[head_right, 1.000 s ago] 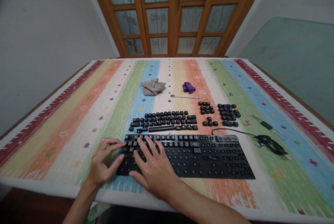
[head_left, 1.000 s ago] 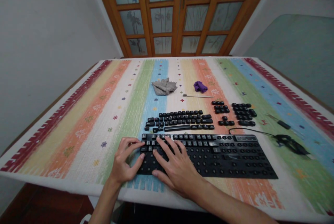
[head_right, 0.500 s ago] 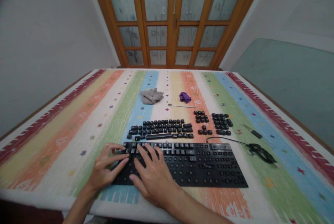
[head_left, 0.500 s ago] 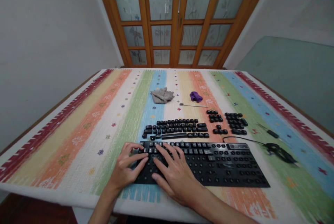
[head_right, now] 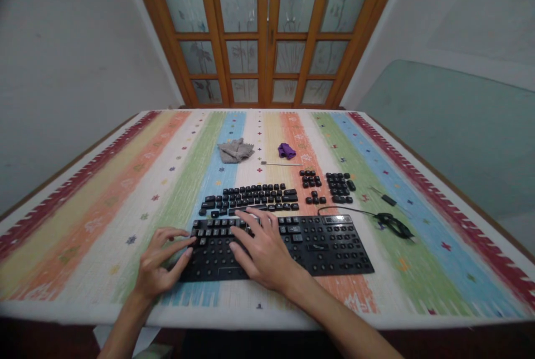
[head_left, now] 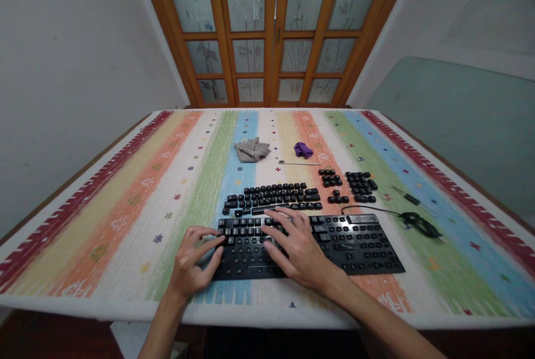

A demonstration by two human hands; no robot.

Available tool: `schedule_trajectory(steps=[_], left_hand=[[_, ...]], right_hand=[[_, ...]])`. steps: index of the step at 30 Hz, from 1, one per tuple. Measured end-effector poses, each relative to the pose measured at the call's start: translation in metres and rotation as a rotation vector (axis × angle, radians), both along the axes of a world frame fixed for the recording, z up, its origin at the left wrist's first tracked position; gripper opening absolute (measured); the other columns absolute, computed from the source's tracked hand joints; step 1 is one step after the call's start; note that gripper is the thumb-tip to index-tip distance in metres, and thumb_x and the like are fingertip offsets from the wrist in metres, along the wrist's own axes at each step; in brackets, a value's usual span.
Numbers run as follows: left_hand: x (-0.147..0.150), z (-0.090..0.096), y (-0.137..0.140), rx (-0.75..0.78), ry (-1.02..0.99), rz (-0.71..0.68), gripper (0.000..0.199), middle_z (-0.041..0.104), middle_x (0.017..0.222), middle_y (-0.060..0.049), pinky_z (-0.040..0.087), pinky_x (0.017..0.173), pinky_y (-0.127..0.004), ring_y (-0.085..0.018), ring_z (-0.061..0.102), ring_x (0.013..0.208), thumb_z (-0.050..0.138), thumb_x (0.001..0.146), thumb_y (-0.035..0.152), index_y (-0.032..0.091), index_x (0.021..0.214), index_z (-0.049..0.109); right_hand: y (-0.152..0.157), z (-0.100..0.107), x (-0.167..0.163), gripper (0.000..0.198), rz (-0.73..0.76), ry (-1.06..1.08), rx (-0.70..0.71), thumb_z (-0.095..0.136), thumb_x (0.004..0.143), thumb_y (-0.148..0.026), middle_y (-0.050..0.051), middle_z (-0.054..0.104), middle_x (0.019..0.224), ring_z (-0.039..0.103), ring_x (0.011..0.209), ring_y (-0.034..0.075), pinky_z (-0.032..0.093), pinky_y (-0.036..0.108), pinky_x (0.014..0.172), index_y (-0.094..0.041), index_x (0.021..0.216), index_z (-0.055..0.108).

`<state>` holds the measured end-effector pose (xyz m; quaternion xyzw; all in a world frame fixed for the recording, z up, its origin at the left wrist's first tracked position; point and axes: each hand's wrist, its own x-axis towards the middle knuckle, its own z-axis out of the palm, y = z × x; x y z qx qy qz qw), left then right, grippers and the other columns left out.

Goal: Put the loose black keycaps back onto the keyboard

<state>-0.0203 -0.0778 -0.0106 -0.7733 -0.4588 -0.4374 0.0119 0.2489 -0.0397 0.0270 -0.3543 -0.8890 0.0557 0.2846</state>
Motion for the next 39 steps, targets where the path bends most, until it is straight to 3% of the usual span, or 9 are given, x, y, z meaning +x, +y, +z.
schedule_trajectory(steps=[5,12,22,31,39], left_hand=[[0.011,-0.006,-0.016,0.014,0.088,0.059,0.028,0.07,0.098,-0.006,0.052,0.083,-0.038,-0.021,0.064,0.092,0.061,0.089,0.011,0.021,0.115,0.066],[0.026,-0.002,-0.02,0.046,0.237,0.202,0.02,0.073,0.093,-0.005,0.049,0.082,-0.041,-0.024,0.062,0.092,0.062,0.091,0.015,0.021,0.109,0.067],[0.045,-0.011,-0.019,-0.035,0.277,0.26,0.031,0.07,0.106,-0.01,0.046,0.089,-0.043,-0.027,0.062,0.103,0.058,0.095,0.022,0.02,0.126,0.061],[0.052,-0.016,-0.018,-0.064,0.216,0.26,0.035,0.064,0.119,-0.015,0.052,0.096,-0.048,-0.029,0.061,0.112,0.057,0.096,0.023,0.018,0.13,0.058],[0.055,-0.011,-0.019,-0.104,0.219,0.281,0.033,0.066,0.114,-0.013,0.049,0.101,-0.053,-0.03,0.059,0.112,0.058,0.095,0.027,0.016,0.126,0.06]], right_hand=[[0.003,-0.007,0.044,0.028,-0.169,0.026,0.026,0.05,0.098,-0.027,0.011,0.061,0.133,0.049,0.124,0.028,0.038,0.051,0.104,-0.02,0.12,0.065],[-0.011,-0.033,0.08,0.027,-0.327,0.008,0.031,0.048,0.099,-0.03,0.01,0.068,0.12,0.056,0.113,0.028,0.04,0.048,0.097,-0.02,0.113,0.069],[-0.025,-0.042,0.075,0.028,-0.427,-0.067,0.066,0.048,0.099,-0.028,0.009,0.071,0.113,0.054,0.104,0.029,0.037,0.046,0.092,-0.018,0.116,0.068],[-0.025,-0.041,0.064,0.028,-0.428,-0.115,0.097,0.048,0.099,-0.028,0.012,0.067,0.112,0.055,0.106,0.028,0.037,0.044,0.093,-0.015,0.113,0.069],[-0.025,-0.04,0.062,0.028,-0.444,-0.107,0.107,0.05,0.099,-0.029,0.012,0.068,0.111,0.056,0.104,0.028,0.036,0.044,0.092,-0.014,0.114,0.069]])
